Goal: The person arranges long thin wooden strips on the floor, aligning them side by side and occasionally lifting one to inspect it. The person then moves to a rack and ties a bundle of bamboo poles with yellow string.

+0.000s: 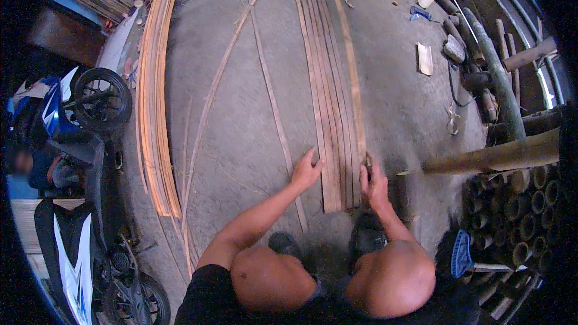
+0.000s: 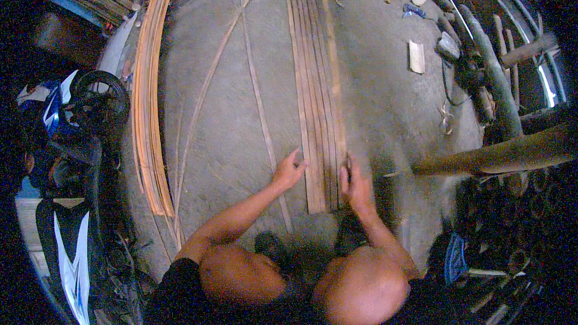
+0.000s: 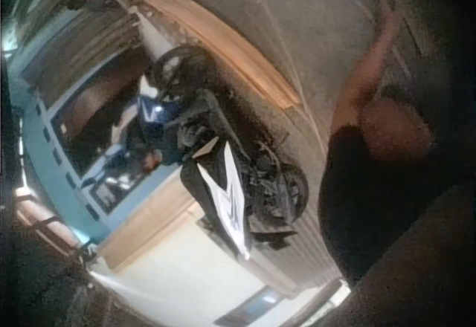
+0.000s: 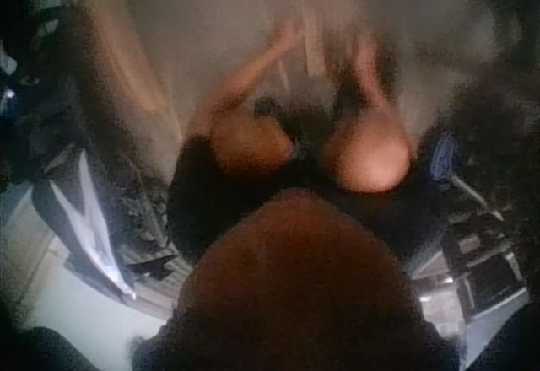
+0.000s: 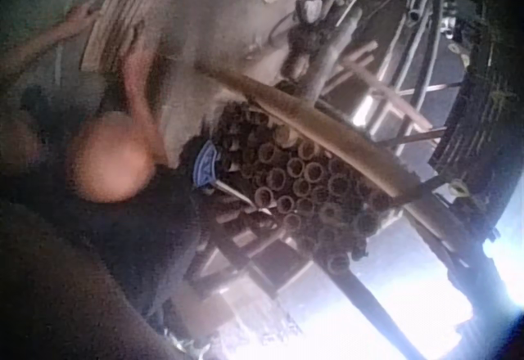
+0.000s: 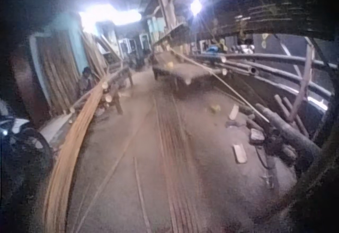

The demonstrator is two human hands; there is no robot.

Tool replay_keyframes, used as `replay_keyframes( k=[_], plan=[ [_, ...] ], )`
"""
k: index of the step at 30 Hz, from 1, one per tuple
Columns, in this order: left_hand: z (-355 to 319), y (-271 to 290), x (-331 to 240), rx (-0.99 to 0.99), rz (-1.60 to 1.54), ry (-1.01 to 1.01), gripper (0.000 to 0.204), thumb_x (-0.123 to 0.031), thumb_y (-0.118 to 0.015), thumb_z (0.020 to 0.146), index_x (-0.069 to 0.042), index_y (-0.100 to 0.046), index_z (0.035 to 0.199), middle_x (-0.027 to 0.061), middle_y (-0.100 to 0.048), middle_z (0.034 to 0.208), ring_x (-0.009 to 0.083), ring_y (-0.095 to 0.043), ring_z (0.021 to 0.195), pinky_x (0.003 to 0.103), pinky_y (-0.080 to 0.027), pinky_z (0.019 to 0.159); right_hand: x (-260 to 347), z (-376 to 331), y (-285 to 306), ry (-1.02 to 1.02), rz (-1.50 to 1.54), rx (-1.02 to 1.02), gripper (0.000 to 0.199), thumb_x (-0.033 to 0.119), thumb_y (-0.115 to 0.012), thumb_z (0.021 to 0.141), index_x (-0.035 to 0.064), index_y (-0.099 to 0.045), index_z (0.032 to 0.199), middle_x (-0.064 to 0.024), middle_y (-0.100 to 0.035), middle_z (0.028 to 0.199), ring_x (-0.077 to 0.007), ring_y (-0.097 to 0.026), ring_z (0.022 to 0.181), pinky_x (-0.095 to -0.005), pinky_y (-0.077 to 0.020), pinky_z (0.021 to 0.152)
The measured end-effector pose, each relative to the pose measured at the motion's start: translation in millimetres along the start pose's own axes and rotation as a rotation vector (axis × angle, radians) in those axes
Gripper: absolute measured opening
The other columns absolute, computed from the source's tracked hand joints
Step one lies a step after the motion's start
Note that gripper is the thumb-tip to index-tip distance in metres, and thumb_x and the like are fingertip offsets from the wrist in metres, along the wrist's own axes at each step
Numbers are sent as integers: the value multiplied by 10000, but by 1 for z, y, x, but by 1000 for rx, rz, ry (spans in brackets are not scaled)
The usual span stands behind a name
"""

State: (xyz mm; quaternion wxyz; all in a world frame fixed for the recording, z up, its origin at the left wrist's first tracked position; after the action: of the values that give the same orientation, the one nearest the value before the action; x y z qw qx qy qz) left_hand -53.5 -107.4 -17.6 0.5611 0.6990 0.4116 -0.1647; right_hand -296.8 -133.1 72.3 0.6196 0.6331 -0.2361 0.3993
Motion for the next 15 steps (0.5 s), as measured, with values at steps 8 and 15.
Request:
replay_keyframes(
  k=[8,15],
  plan=[
    [-2,22,-26,-5,-64,86,587,-381,-602,952,-30,-497,1410,252,-683,1125,367,-669,1035,452,-506,923,9,-44,-57,-64,218,61,475,162,-540,1019,59,-407,1463,-93,-614,741,-160,-574,637,-340,-495,616],
    [-4,21,-10,-53,-121,74,536,-381,-533,990,-36,-519,1400,255,-643,1242,382,-628,1155,451,-484,984,19,-54,-111,-285,375,211,425,201,-500,1042,52,-427,1433,-120,-640,839,-170,-609,712,-350,-505,667]
  ],
)
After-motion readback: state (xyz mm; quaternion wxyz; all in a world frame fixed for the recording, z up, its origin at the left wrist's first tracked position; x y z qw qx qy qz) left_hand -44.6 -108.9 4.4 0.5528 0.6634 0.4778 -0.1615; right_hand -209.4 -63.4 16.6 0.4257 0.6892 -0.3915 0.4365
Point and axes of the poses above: each hand's wrist, its own z-axis towards the middle knuckle, its own y-axis out of the back of the hand, x = y × z, the point moved 7 cm from there along z, towards the middle knuckle
